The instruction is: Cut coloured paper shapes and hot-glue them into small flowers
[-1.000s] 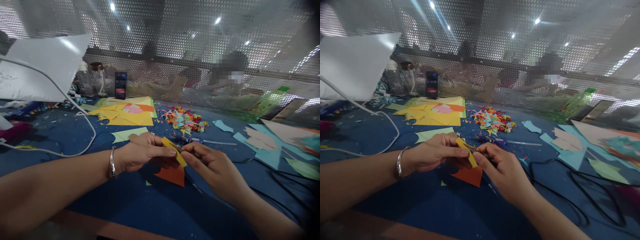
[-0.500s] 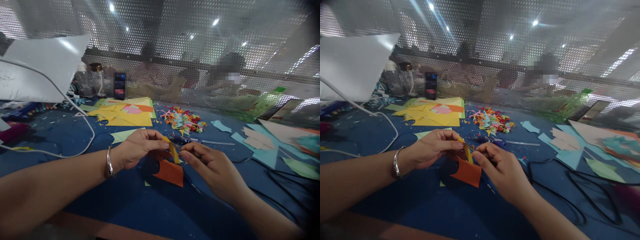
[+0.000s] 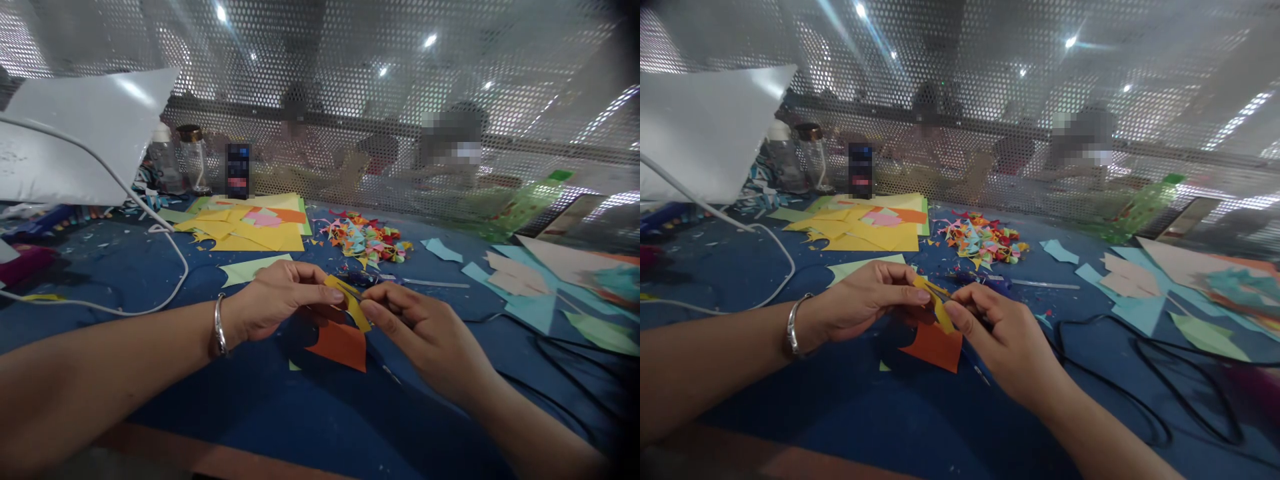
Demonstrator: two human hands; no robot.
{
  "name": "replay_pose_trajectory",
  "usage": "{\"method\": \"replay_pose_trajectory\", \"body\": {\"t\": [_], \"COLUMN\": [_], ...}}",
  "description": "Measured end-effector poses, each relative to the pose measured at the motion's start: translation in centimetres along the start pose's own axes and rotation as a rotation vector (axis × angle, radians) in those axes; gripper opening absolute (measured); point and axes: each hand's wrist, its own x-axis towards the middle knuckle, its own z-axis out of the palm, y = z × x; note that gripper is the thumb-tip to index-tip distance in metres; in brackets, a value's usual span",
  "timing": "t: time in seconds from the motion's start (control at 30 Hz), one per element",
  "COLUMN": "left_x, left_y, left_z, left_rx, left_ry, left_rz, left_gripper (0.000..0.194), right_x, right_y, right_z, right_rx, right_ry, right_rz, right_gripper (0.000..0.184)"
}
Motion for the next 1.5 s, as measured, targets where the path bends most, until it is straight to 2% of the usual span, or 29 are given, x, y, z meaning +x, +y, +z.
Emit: {"method": "replay_pose_trajectory", "body": {"t": [0.2, 1.5], "left_x": [0.0, 0.22], "left_y": [-0.03, 0.28], "left_z": [-0.02, -0.68], "left_rx": [0.026, 0.095], "left_ry": [-0.028, -0.123], "left_rz": [-0.015, -0.118], "left_gripper": [0.04, 0.034], "right_x": [-0.01, -0.27], "right_y": [-0.27, -0.35], "right_z": [-0.03, -0.1], "right_rx": [-0.011, 0.018], "right_ry": [0.008, -0.091], "right_rz": [-0.035, -0.022], "right_gripper": [0.031, 0.035]}}
